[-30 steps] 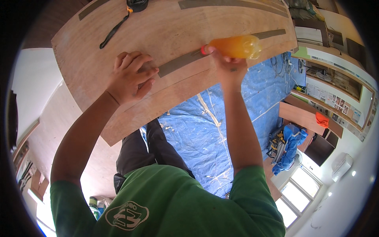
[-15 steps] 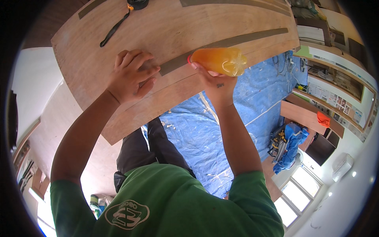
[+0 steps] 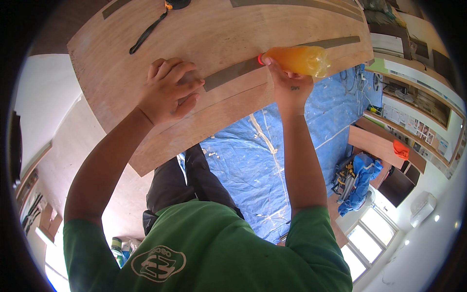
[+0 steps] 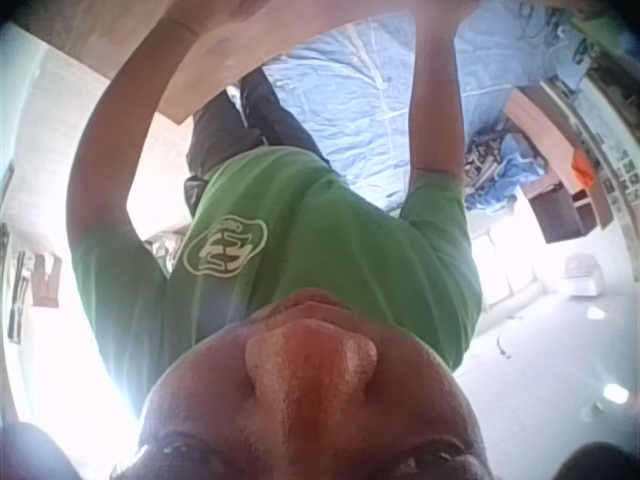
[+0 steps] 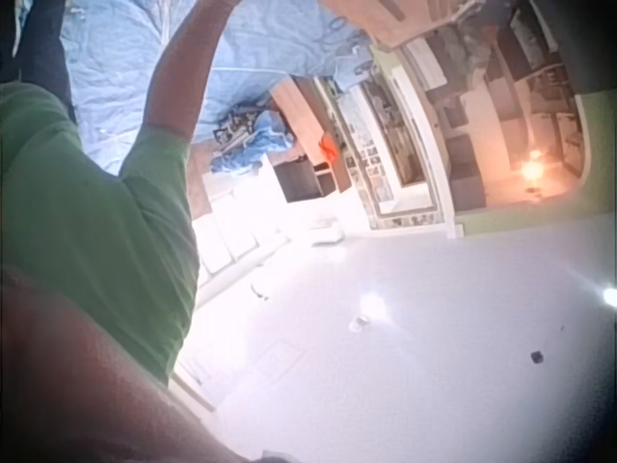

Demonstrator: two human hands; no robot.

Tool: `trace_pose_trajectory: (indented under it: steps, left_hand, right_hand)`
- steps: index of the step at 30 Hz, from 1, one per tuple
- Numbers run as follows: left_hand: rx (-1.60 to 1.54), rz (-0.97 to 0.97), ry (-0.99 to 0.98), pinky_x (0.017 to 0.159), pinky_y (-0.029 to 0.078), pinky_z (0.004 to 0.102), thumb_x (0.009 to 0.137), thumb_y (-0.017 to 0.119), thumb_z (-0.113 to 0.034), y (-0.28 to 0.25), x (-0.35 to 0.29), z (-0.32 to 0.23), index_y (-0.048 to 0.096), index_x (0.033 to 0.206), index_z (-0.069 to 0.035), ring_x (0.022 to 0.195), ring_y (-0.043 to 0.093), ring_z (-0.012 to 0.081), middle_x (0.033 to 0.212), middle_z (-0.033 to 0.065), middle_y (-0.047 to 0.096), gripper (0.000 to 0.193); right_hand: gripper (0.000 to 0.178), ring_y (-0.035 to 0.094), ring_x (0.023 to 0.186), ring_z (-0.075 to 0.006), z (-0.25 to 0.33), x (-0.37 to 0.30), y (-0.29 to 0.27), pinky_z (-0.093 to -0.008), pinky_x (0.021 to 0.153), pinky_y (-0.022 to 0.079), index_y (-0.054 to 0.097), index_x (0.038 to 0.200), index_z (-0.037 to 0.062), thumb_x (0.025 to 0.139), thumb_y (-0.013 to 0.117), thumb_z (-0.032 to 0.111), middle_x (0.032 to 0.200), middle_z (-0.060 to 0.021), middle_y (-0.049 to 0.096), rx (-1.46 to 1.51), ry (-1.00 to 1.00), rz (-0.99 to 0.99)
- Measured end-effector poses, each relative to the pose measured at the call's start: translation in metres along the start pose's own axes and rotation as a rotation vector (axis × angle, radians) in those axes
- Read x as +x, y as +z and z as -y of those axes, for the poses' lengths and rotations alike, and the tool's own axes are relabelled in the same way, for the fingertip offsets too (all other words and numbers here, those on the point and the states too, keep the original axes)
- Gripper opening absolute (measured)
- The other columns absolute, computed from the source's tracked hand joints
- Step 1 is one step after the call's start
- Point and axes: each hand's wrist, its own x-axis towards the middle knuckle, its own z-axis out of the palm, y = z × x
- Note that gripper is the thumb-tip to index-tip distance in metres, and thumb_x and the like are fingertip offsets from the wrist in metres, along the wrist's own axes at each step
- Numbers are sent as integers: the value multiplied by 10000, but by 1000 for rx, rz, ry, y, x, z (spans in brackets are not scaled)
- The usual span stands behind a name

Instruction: The person applies glue to a wooden board, places a metal strip on it, and uses a utility knife to trim the edge of a white panel. The person handles a wooden board, metal strip, and white panel during the process.

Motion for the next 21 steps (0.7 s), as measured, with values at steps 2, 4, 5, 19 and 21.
trace_pose_trajectory:
  steps: [2,4,5,19,21]
  left_hand:
    - [-3,-3,-5,1087,397,499,810,781,-247,0,-1,0,787,1019,-217,1241,536,259,1254,22,627,211]
    - [-6,-6,-5,1087,397,501,813,780,-246,0,0,0,787,1019,-216,1239,537,258,1253,21,627,208]
    - [-4,-9,-4,1086,397,501,815,778,-245,0,0,1,787,1018,-215,1238,537,258,1252,20,627,206]
    - [21,-57,-207,1107,379,488,823,667,-56,0,-2,6,703,1262,-170,1250,543,244,1283,1,620,455]
    - [23,-62,-221,1105,382,488,827,660,-43,0,-2,6,697,1268,-164,1249,546,239,1284,-1,621,459]
  right_hand:
    - [242,711,916,-124,5,-4,4,-256,831,536,751,1059,-33,855,867,25,1039,-75,777,-71,35,27]
    - [237,709,913,-124,14,-26,19,-255,837,533,752,1064,-34,864,862,31,1032,-70,777,12,-128,104]
    - [235,707,911,-125,18,-33,24,-255,840,532,752,1066,-34,868,859,34,1029,-68,777,54,-211,143]
    - [313,704,929,-113,31,-39,38,-258,840,544,727,1104,-32,839,882,30,1047,-69,767,0,43,69]
    - [300,747,928,-186,27,-44,42,-308,874,582,708,1105,-40,842,850,-27,1050,-84,767,74,-20,52]
